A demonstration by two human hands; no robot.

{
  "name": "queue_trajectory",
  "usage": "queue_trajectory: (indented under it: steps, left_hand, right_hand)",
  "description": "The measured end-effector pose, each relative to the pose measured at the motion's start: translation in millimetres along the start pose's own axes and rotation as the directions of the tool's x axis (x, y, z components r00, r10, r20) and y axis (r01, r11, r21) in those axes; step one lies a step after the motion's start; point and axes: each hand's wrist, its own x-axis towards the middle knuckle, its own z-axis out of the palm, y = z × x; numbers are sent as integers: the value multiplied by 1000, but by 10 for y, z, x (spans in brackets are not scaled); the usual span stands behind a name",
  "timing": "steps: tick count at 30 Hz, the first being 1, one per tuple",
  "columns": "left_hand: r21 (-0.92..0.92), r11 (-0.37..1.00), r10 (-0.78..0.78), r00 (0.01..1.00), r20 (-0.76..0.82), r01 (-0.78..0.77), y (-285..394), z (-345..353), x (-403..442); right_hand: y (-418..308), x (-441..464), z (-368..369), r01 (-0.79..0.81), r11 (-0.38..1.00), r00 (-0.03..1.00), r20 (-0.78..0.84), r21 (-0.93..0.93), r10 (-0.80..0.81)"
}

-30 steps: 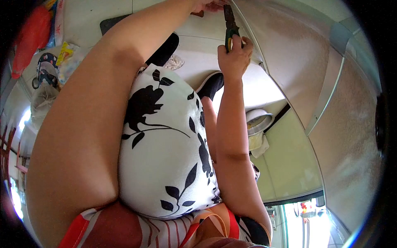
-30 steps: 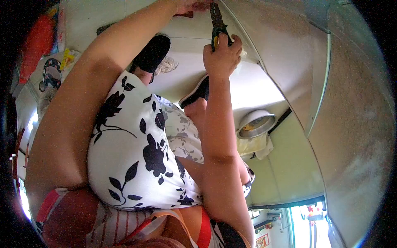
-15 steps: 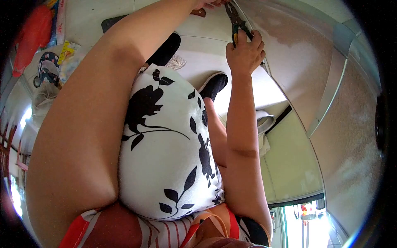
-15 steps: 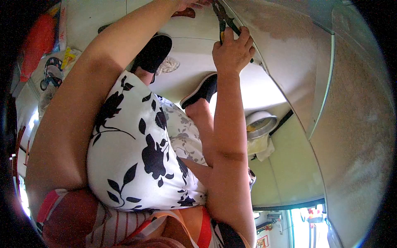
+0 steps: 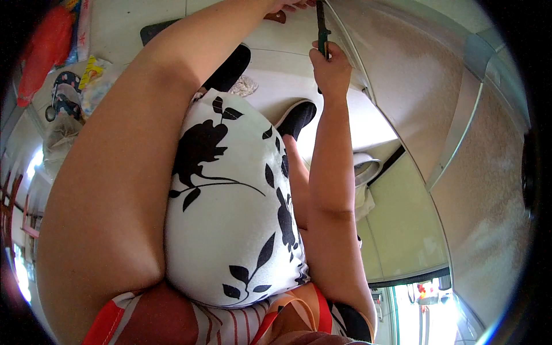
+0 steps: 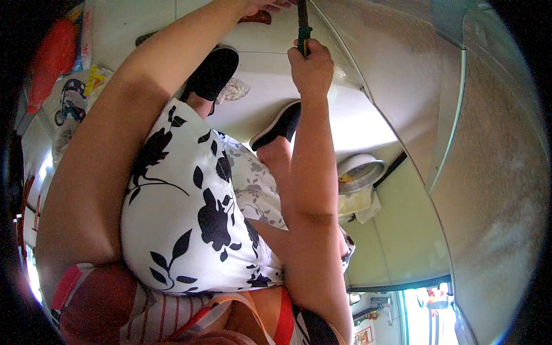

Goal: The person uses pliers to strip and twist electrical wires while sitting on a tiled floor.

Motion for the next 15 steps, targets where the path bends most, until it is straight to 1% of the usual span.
queue_trajectory:
  steps: [1, 2, 4, 7, 9, 10, 13, 14, 15]
  left_hand:
    - [-9, 998, -67, 997, -30, 67, 84, 3, -125]
    - [20, 999, -25, 1000, -5, 25, 34, -5, -48]
    - [74, 995, 58, 997, 49, -61, -89, -31, 130]
    - [58, 997, 51, 998, 34, -53, -100, -16, 144]
    - [43, 999, -10, 1000, 1, 10, -14, -8, 32]
    - [34, 999, -41, 999, -15, 41, 25, -4, -26]
    - [24, 1000, -14, 1000, -23, 15, 10, -4, -29]
    - [24, 1000, -17, 999, -27, 18, 15, -6, -28]
    - [24, 999, -22, 999, -30, 22, 24, 1, -31]
  right_hand:
    - [-28, 7, 2, -51, 998, 998, 27, 39, 50]
    - [-39, -1, 6, 6, 998, 999, -35, -70, -9]
    - [-58, -25, 6, 99, 952, 980, -136, -291, -143]
    - [-104, -15, -50, 137, 902, 966, -148, -409, -213]
    - [-108, 24, -89, 26, 989, 999, -25, -144, -30]
    - [-102, 44, -107, -48, 999, 997, 55, -13, 49]
    - [-13, 60, -85, -145, 989, 987, 69, -9, 146]
    - [0, 32, -65, -27, 991, 999, -35, -131, 23]
    - [-33, -37, -47, 77, 962, 986, -122, -260, -112]
